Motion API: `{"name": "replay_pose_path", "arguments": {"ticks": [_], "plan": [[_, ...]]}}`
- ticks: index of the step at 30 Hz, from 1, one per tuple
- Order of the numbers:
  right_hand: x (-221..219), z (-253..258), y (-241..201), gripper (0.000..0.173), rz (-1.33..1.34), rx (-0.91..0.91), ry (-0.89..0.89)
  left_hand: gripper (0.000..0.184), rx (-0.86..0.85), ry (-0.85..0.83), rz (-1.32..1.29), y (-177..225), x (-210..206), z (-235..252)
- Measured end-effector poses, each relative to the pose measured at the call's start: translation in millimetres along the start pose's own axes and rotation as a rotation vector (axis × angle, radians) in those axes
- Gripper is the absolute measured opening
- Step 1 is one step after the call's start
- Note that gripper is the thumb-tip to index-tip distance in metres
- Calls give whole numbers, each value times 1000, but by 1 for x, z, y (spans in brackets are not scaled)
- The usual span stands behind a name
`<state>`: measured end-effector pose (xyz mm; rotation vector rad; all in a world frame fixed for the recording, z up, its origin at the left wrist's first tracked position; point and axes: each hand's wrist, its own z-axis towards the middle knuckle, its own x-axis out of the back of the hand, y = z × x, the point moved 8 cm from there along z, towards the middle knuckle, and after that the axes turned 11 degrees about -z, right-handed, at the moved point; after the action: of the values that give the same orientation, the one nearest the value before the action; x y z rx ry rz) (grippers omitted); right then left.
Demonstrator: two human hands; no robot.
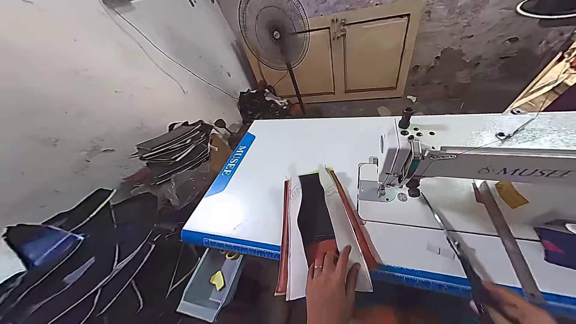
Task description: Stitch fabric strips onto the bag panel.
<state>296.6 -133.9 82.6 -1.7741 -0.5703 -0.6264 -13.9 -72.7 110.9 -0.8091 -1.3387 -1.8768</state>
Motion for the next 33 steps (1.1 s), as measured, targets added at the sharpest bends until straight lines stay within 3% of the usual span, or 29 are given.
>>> {"name": "replay_pose_path", "arguments": {"ticks": [2, 4, 6, 7, 10, 13, 15, 17, 19, 21, 22, 24, 26, 28, 30, 33], "plan": [[14, 18, -8, 43, -233, 84, 187, 47, 112, 58, -84, -9, -2, 15], [13, 37, -17, 43, -418, 84, 309, 75, 264, 94, -130, -15, -8, 34], [6, 51, -26, 45, -551, 63, 336, 101, 442, 21, -106, -18, -19, 51], [3, 57, -32, 44, -606, 76, 340, 105, 506, -53, -100, -17, -25, 56], [1, 60, -62, 38, -647, 232, 370, 93, 499, -297, -119, -3, -31, 57], [-4, 53, -104, 35, -583, 594, 564, 74, 112, -273, -128, 0, -13, 35], [-13, 46, -133, 32, -468, 829, 586, 52, 0, -268, -75, -20, 17, 14], [-30, 39, -163, 28, -394, 1072, 510, 28, -71, -165, 72, -50, 55, 1], [-62, 37, -190, 27, -334, 1303, 356, 24, -158, 36, 191, -87, 84, -1], [-107, 41, -210, 22, -344, 1404, 191, 18, -180, 233, 218, -123, 96, 3], [-130, 47, -217, 26, -406, 1366, 133, 18, -142, 314, 157, -136, 96, 8], [-160, 62, -221, 55, -536, 1133, 15, 14, -48, 406, -57, -145, 82, 18], [-161, 71, -218, 67, -545, 923, 82, 14, -42, 478, -150, -133, 61, 27], [-144, 74, -206, 58, -502, 773, 140, 14, -44, 503, -259, -121, 47, 31], [-123, 86, -190, 40, -463, 617, 17, 13, 1, 426, -378, -112, 35, 34], [-93, 112, -172, 25, -351, 473, -216, 22, 118, 83, -572, -107, 22, 42]]}}
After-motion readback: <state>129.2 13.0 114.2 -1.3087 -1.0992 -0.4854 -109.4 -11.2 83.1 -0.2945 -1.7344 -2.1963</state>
